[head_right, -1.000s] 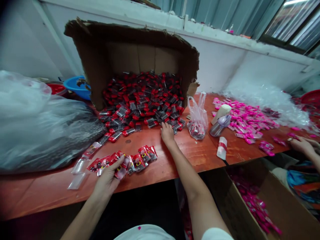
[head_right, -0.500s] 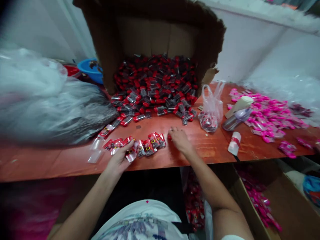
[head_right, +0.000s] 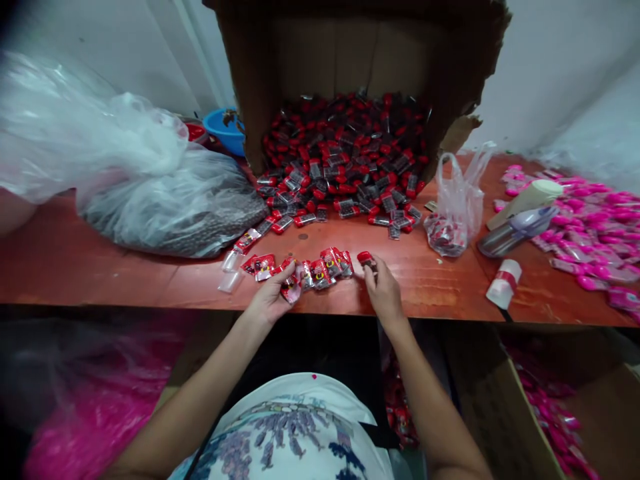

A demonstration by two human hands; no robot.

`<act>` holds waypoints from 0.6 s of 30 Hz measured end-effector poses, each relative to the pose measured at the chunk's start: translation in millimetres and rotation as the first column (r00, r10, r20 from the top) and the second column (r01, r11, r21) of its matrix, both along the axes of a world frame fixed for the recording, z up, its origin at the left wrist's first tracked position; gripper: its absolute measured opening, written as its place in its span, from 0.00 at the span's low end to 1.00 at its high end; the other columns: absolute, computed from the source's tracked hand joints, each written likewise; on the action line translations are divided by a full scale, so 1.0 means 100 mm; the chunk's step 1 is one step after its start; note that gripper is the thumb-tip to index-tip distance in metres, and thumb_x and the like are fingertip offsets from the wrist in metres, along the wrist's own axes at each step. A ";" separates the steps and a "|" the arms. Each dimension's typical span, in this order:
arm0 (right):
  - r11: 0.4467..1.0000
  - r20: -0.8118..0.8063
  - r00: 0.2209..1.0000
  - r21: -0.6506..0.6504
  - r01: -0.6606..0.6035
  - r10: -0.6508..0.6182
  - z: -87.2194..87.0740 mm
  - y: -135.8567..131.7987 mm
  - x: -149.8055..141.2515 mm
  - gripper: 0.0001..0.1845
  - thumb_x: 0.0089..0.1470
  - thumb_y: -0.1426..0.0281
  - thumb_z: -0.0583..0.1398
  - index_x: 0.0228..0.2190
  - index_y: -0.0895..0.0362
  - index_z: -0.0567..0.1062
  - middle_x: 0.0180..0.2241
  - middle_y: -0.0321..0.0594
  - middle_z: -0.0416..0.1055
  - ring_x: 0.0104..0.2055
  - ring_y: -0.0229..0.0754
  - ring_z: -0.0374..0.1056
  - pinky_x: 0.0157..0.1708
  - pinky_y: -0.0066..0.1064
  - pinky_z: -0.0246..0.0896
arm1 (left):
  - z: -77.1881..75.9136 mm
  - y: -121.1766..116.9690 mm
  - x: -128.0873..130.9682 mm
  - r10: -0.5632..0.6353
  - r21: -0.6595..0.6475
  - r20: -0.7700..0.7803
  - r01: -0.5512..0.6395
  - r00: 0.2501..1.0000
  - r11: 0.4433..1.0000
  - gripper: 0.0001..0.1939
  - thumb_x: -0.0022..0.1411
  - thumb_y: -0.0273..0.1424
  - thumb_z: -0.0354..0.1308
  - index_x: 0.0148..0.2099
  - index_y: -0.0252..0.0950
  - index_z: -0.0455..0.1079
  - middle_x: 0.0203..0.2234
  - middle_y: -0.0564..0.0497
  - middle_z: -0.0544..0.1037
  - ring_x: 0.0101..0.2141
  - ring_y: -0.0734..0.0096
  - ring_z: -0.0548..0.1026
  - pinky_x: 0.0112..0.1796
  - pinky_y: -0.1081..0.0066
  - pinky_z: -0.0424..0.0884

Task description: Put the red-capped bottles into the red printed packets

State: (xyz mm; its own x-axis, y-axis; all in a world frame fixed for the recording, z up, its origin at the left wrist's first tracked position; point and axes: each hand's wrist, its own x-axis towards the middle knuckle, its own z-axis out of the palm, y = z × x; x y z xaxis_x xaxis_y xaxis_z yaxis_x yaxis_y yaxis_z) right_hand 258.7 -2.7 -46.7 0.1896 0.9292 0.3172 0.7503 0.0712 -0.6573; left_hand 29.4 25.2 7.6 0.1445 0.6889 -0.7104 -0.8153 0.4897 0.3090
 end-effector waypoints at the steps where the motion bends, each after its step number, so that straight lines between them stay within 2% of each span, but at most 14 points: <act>1: 1.000 -0.133 0.991 -0.009 -0.014 0.012 0.07 -0.07 -0.12 0.22 0.61 0.60 0.51 0.53 0.56 0.65 0.40 0.44 0.74 0.35 0.43 0.70 0.36 0.34 0.65 | 0.00 -0.01 0.01 0.008 0.011 0.002 -0.008 1.000 1.000 0.03 0.57 0.19 0.59 0.33 0.31 0.71 0.24 0.49 0.78 0.21 0.75 0.76 0.27 0.76 0.76; 4: 0.985 -0.386 0.909 0.007 -0.170 0.159 0.25 -0.27 -0.52 0.22 0.60 0.60 0.53 0.54 0.53 0.64 0.40 0.41 0.74 0.36 0.41 0.71 0.37 0.31 0.66 | 0.00 -0.03 0.06 0.026 0.052 0.002 -0.026 1.000 0.998 0.05 0.58 0.18 0.58 0.31 0.30 0.71 0.23 0.49 0.78 0.21 0.76 0.76 0.28 0.76 0.76; 6: 0.974 -0.426 0.879 0.030 -0.224 0.215 0.33 -0.36 -0.74 0.21 0.59 0.61 0.54 0.53 0.53 0.65 0.42 0.41 0.74 0.39 0.41 0.71 0.39 0.31 0.66 | 0.01 -0.05 0.09 0.028 0.083 -0.009 -0.027 1.000 0.996 0.05 0.58 0.18 0.58 0.30 0.29 0.71 0.23 0.48 0.78 0.22 0.75 0.76 0.30 0.75 0.76; 8: 0.973 -0.417 0.881 0.033 -0.230 0.223 0.37 -0.41 -0.87 0.21 0.59 0.63 0.55 0.52 0.54 0.67 0.43 0.41 0.74 0.40 0.41 0.71 0.40 0.31 0.66 | 0.02 -0.07 0.10 0.025 0.119 -0.028 -0.022 0.999 0.993 0.05 0.57 0.18 0.59 0.30 0.29 0.72 0.24 0.48 0.79 0.24 0.73 0.77 0.30 0.74 0.76; 14: 0.977 -0.368 0.905 0.040 -0.211 0.211 0.38 -0.40 -0.93 0.20 0.58 0.64 0.56 0.52 0.54 0.68 0.43 0.41 0.74 0.39 0.42 0.71 0.42 0.32 0.65 | 0.02 -0.13 0.08 0.032 0.206 -0.085 -0.014 0.996 0.978 0.04 0.52 0.19 0.62 0.29 0.31 0.74 0.25 0.49 0.80 0.25 0.71 0.77 0.31 0.72 0.75; 18: 0.986 -0.444 0.881 0.040 -0.161 0.161 0.38 -0.39 -0.94 0.20 0.58 0.63 0.55 0.51 0.54 0.69 0.37 0.40 0.74 0.34 0.40 0.69 0.36 0.31 0.66 | 0.02 -0.18 0.12 0.074 0.328 -0.172 -0.014 0.982 0.945 0.07 0.45 0.20 0.68 0.29 0.31 0.74 0.25 0.51 0.80 0.26 0.71 0.77 0.34 0.72 0.74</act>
State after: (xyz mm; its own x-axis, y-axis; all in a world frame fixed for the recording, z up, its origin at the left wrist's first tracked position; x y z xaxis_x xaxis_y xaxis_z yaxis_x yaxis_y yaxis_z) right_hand 164.5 -41.9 -9.2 0.1589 0.9586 0.2364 0.3574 0.1674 -0.9189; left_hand 41.0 7.6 9.7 -0.0004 0.8886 -0.4586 -0.7497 0.3033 0.5882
